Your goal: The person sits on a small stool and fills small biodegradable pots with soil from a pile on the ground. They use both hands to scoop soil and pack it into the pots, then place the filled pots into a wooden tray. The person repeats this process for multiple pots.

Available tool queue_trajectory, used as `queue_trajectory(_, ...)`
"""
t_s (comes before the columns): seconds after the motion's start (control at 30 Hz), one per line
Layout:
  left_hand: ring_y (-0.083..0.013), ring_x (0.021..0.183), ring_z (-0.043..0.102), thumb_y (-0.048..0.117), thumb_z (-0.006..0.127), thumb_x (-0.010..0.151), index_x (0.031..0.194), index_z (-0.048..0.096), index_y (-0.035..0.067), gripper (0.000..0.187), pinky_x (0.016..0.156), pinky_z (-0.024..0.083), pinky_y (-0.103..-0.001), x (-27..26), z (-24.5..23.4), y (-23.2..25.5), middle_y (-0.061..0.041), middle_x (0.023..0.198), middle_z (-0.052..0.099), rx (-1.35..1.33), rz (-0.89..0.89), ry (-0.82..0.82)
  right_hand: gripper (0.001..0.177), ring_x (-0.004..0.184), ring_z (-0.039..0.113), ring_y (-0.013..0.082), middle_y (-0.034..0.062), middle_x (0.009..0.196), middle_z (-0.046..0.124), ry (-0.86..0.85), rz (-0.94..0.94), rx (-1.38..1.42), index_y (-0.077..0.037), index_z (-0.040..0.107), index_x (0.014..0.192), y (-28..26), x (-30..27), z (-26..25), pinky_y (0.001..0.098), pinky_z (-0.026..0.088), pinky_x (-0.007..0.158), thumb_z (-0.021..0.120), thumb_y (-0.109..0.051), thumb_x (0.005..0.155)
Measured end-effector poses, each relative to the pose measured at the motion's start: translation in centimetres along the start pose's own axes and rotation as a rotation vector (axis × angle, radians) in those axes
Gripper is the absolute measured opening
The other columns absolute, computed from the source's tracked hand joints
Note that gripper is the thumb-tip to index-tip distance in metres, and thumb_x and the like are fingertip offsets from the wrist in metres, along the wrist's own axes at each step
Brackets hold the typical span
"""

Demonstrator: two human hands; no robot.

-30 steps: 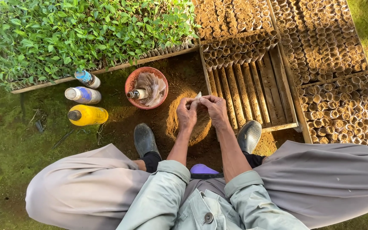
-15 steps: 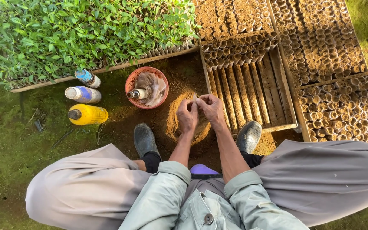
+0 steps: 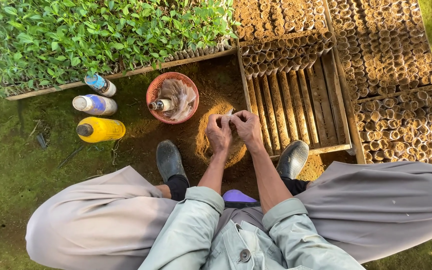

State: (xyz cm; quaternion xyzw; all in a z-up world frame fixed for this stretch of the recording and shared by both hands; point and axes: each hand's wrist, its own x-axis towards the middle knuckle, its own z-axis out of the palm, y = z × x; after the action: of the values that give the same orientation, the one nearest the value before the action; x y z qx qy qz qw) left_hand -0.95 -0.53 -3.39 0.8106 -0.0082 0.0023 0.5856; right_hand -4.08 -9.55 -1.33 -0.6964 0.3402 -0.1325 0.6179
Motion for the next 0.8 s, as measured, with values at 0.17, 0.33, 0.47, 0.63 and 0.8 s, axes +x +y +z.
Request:
queue_trajectory(0.17, -0.0263, 0.076, 0.07, 0.021, 0.063, 0.099, 0.089, 0.067, 0.013, 0.014, 0.067, 0.057, -0.039, 0.2, 0.5, -1.6, -0.01, 0.078, 0.069, 0.047, 0.048, -0.004, 0.011, 0.063, 0.066, 0.0107, 0.0082, 0.07, 0.072, 0.003, 0.039, 0.037, -0.007, 0.076, 0.088, 0.7, 0.3, 0.1, 0.024, 0.053, 0.058, 0.078, -0.018, 0.087)
queue_trajectory(0.33, -0.0251, 0.074, 0.07, 0.022, 0.063, 0.101, 0.09, 0.065, 0.014, 0.014, 0.065, 0.057, -0.038, -0.3, 0.7, -2.3, -0.007, 0.078, 0.067, 0.142, 0.13, -0.045, 0.019, 0.063, 0.067, 0.0093, 0.0077, 0.072, 0.072, -0.012, 0.097, 0.125, -0.006, 0.074, 0.095, 0.8, 0.1, 0.1, 0.0199, 0.054, 0.056, 0.08, -0.021, 0.087)
queue_trajectory(0.47, -0.0236, 0.076, 0.069, 0.025, 0.057, 0.105, 0.095, 0.066, 0.013, 0.018, 0.066, 0.058, -0.038, -0.2, 0.8, -2.0, -0.008, 0.081, 0.066, 0.133, 0.169, -0.075, 0.016, 0.063, 0.064, 0.0083, 0.0056, 0.071, 0.071, -0.003, 0.107, 0.108, -0.006, 0.075, 0.091, 0.9, 0.5, 0.5, 0.0204, 0.053, 0.054, 0.081, -0.019, 0.086)
queue_trajectory(0.63, -0.0217, 0.078, 0.069, 0.027, 0.059, 0.103, 0.093, 0.067, 0.015, 0.017, 0.066, 0.06, -0.035, -0.4, 0.9, -2.3, -0.008, 0.081, 0.065, 0.105, 0.145, -0.075, 0.01, 0.06, 0.065, 0.0092, 0.0089, 0.069, 0.071, 0.036, 0.132, 0.137, -0.006, 0.076, 0.087, 0.8, 0.5, 0.2, 0.0215, 0.056, 0.053, 0.08, -0.015, 0.085)
queue_trajectory(0.8, -0.0131, 0.074, 0.07, 0.028, 0.062, 0.09, 0.087, 0.072, 0.009, 0.022, 0.07, 0.062, -0.027, 0.8, 2.1, -4.6, -0.007, 0.074, 0.069, -0.403, -0.539, -0.06, 0.011, 0.064, 0.07, 0.0154, 0.0135, 0.075, 0.072, -0.07, 0.179, 0.233, -0.002, 0.074, 0.09, 1.3, 1.2, -0.5, 0.0239, 0.061, 0.058, 0.076, -0.012, 0.088)
